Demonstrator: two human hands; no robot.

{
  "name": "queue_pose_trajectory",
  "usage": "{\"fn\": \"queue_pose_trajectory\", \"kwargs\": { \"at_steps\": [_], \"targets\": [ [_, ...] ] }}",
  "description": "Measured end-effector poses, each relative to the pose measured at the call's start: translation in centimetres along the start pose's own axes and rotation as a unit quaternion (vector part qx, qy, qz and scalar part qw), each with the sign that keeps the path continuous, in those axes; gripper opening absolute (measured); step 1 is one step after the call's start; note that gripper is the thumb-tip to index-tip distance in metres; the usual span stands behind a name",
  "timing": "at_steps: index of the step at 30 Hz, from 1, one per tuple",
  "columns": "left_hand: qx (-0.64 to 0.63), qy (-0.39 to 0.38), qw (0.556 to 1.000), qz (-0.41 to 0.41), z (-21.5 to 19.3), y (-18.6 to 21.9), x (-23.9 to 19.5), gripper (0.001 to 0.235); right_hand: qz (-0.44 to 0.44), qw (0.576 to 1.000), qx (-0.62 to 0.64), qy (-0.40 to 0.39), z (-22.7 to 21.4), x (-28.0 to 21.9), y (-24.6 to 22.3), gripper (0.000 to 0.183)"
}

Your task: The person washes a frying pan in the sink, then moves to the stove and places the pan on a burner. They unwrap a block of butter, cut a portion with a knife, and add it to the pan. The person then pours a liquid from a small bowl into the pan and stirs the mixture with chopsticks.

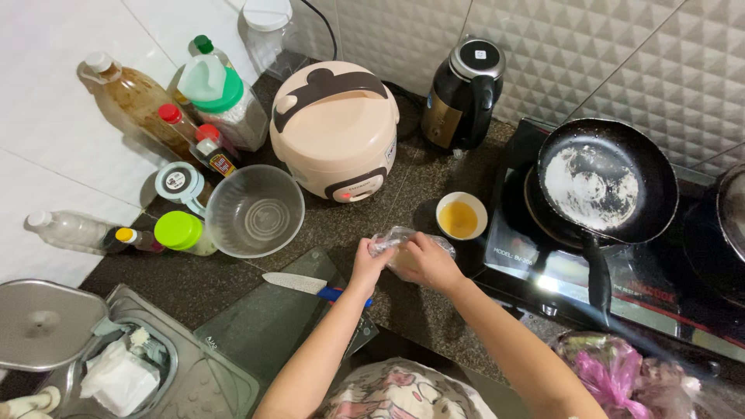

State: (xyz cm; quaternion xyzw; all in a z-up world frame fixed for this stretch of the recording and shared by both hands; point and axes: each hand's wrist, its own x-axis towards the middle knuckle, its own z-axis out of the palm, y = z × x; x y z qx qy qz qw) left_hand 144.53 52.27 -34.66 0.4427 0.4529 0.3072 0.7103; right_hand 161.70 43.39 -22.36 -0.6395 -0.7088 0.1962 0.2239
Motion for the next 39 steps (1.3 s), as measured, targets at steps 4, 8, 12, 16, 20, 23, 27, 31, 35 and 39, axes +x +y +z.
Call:
{"fn": "queue_pose_trajectory", "kwargs": {
  "at_steps": [4,8,12,16,20,23,27,31,35,39],
  "targets": [
    [-0.041,0.010,0.999,-0.032,0.3,0.2,-0.2,0.024,-0.045,0.999,0.007,0.027,-1.1,0.0,-0.6,0.063],
    [-0.097,-0.003,0.994,-0.043,0.1,-0.1,0.0,0.022,-0.051,0.998,0.002,0.024,-2.2,-0.6,-1.0,0.069],
    [-0.100,0.008,0.993,-0.061,0.2,-1.3,0.5,0.018,-0.011,1.000,-0.017,0.014,-2.4,-1.1,-1.2,0.071],
    [-0.137,0.001,0.989,-0.053,0.7,-2.0,1.0,0.016,-0.006,1.000,0.003,0.022,-2.4,-1.5,-1.0,0.072],
    [-0.184,0.002,0.980,-0.078,1.5,-1.8,0.9,0.015,-0.018,0.998,0.028,0.053,-2.4,-2.0,-0.8,0.075],
    [-0.213,-0.001,0.972,-0.103,2.0,-1.5,0.4,0.015,0.003,0.997,0.047,0.053,-2.2,-2.5,-0.6,0.074],
    [-0.213,-0.026,0.975,-0.057,2.9,-1.6,-0.2,0.016,0.007,0.994,0.060,0.091,-1.8,-2.8,-0.1,0.073],
    [-0.157,0.002,0.987,-0.014,4.2,-2.2,-0.8,0.010,0.048,0.992,0.081,0.087,-0.8,-3.1,0.5,0.073],
    [-0.140,0.025,0.990,0.007,4.7,-2.4,-1.2,0.012,0.057,0.988,0.106,0.098,-0.2,-3.4,1.3,0.071],
    [-0.136,0.025,0.990,0.006,4.2,-2.2,-1.5,0.014,0.017,0.986,0.131,0.106,-0.4,-3.3,2.1,0.079]
  ]
}}
